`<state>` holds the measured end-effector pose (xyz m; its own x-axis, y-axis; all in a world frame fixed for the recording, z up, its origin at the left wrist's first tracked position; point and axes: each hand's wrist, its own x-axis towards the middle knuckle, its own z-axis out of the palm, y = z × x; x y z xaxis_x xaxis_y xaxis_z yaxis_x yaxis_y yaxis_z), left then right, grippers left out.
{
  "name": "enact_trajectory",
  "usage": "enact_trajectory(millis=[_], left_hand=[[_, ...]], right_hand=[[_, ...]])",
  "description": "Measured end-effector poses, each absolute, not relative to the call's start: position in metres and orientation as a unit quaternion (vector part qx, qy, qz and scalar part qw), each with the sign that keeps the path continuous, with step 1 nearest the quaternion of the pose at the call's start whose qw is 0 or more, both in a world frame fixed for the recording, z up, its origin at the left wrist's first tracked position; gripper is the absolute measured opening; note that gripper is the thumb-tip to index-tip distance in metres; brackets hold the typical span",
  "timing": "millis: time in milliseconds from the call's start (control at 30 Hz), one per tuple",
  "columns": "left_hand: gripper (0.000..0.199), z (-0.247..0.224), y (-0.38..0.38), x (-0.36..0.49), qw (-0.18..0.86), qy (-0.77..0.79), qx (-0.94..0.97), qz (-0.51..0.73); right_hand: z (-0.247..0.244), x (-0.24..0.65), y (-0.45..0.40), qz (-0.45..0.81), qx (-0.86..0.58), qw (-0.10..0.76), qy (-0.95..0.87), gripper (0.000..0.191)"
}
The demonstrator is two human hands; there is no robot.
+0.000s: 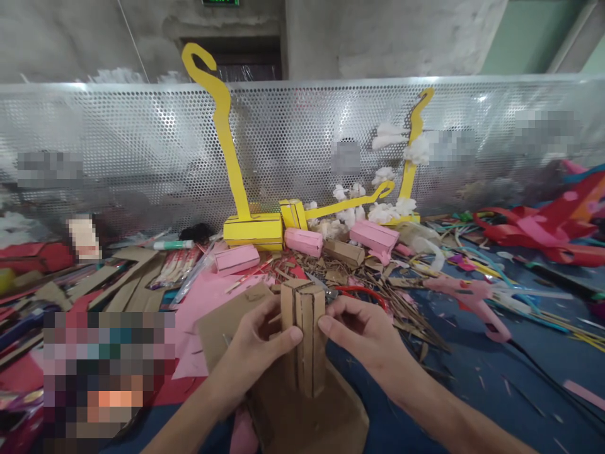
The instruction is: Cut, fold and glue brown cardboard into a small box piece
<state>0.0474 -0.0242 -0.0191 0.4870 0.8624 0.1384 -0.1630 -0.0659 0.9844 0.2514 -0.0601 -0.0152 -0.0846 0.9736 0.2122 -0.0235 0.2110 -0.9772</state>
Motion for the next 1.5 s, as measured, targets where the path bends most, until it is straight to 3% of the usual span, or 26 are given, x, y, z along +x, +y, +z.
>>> enact_trajectory(millis=[500, 867, 1200, 1500], left_hand=[[0.056, -0.020, -0.021, 0.044, 0.625, 0.282, 0.611, 0.395], [0.044, -0.020, -0.022, 0.044, 0.582, 0.274, 0.659, 0.390], [0.053, -0.019, -0.023, 0.042, 0.579, 0.280, 0.663, 0.384], [0.055, -0.018, -0.026, 0.045, 0.574, 0.253, 0.628, 0.462]], right_hand=[[-0.008, 0.252, -0.063, 0.477, -0.399, 0.542, -0.565, 0.033], [-0.012, 0.254, -0.063, 0.471, -0.387, 0.551, -0.570, 0.030], [-0.008, 0.255, -0.064, 0.477, -0.391, 0.551, -0.563, 0.031], [-0.003, 0.249, -0.071, 0.472, -0.373, 0.547, -0.583, 0.032]])
